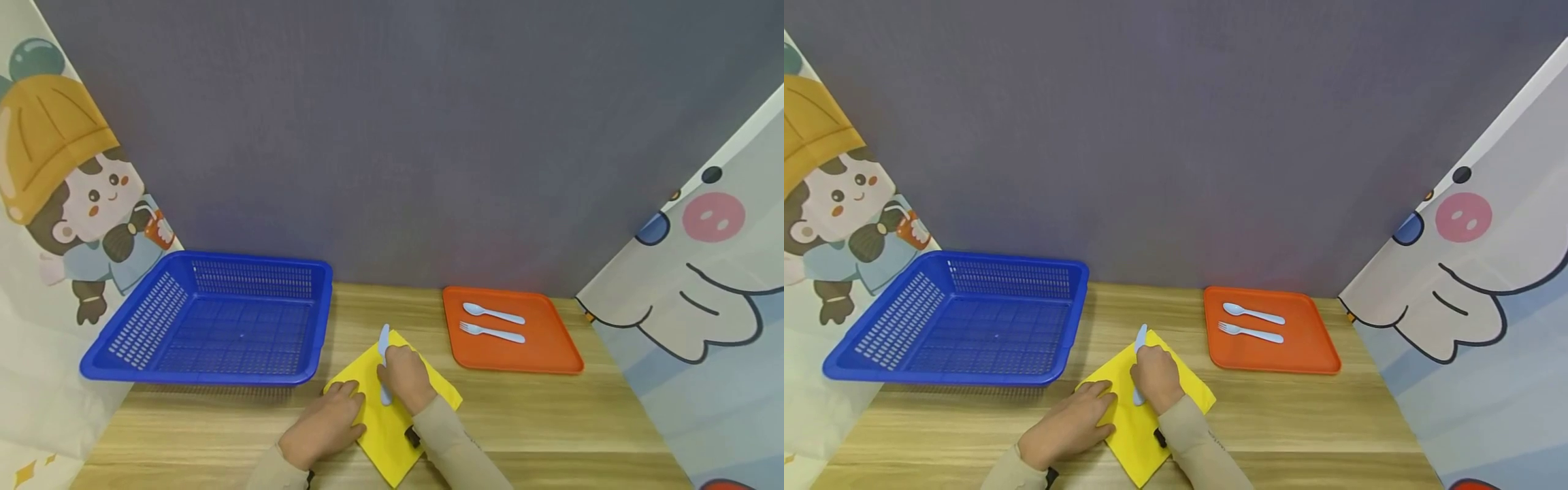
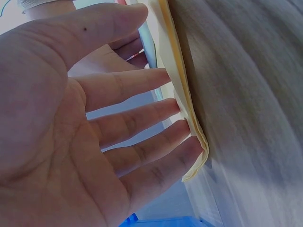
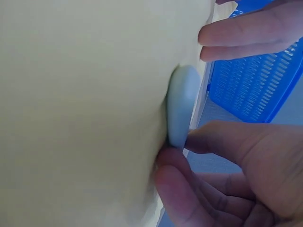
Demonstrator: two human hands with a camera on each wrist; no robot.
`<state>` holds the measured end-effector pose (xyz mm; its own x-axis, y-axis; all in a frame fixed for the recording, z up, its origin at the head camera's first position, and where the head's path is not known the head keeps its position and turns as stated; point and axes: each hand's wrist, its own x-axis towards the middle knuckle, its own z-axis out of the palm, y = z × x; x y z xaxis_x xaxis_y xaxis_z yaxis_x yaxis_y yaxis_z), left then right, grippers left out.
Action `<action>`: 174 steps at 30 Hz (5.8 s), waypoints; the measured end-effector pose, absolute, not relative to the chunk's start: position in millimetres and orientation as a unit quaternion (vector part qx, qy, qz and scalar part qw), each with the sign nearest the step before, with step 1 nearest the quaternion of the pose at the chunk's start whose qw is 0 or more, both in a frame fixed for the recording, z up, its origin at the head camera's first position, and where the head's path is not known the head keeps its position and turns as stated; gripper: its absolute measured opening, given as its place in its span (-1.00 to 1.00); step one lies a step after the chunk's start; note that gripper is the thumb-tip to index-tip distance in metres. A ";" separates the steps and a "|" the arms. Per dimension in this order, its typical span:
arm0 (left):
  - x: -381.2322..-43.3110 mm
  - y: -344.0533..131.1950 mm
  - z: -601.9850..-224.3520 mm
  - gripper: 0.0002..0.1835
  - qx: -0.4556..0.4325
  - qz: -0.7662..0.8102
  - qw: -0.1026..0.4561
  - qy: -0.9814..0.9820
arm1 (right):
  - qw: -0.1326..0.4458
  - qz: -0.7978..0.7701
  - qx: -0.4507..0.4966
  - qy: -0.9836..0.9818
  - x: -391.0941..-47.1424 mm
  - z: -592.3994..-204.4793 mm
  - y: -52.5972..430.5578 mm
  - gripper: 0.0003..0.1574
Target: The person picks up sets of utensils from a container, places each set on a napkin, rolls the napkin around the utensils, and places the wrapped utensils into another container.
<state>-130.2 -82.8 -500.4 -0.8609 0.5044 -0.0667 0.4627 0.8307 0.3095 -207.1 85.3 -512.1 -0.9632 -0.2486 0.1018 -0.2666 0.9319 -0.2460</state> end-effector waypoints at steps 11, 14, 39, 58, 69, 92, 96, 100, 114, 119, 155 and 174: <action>-129.1 -83.3 -498.1 -0.51 0.258 0.141 0.059 0.954 | 0.016 0.139 0.122 -0.983 -209.0 -512.8 86.5 -0.51; -129.2 -83.9 -496.7 -0.51 0.261 0.144 0.051 0.953 | 0.016 0.138 0.120 -0.983 -209.2 -513.8 87.0 -0.52; -157.3 -10.4 -480.8 -0.40 0.363 0.100 0.013 0.926 | 0.116 0.081 0.142 -0.980 -212.6 -485.9 178.1 -0.80; -199.4 76.5 -495.8 -0.65 0.437 0.047 -0.003 0.898 | 0.105 0.041 0.123 -0.986 -265.3 -500.4 290.4 -0.92; -207.2 98.8 -499.7 -0.52 0.417 0.005 0.081 0.905 | 0.100 0.016 0.134 -0.986 -278.6 -507.1 304.6 -0.92; -208.5 78.0 -494.7 -0.53 0.403 0.075 0.074 0.909 | 0.064 0.024 0.128 -0.989 -272.7 -495.3 295.6 -0.73; -203.9 60.1 -492.3 -0.61 0.404 0.080 0.050 0.910 | 0.077 0.021 0.143 -0.986 -263.9 -489.2 286.4 -0.88; -198.3 35.2 -487.9 -0.58 0.390 0.092 0.025 0.916 | 0.108 0.028 0.162 -0.980 -255.2 -483.1 272.4 -0.89; -162.1 -39.6 -482.5 -0.50 0.313 0.156 0.012 0.937 | 0.077 0.184 0.168 -0.965 -230.7 -470.2 212.4 -0.75; -150.3 -57.8 -491.0 -0.50 0.294 0.162 -0.012 0.942 | 0.046 0.220 0.139 -0.965 -225.3 -475.0 190.0 -0.79; -140.2 -76.3 -508.0 -0.45 0.269 0.144 0.042 0.951 | 0.009 0.235 0.115 -0.965 -225.6 -514.5 112.9 -0.52; -139.5 -75.6 -509.4 -0.45 0.268 0.149 0.045 0.951 | 0.017 0.221 0.111 -0.969 -221.6 -512.5 111.3 -0.57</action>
<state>-139.5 -75.6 -509.4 -0.8527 0.5223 -0.0058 0.4956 0.8125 0.3069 -221.6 111.3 -512.5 -0.9749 -0.2073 0.0818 -0.2222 0.8781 -0.4238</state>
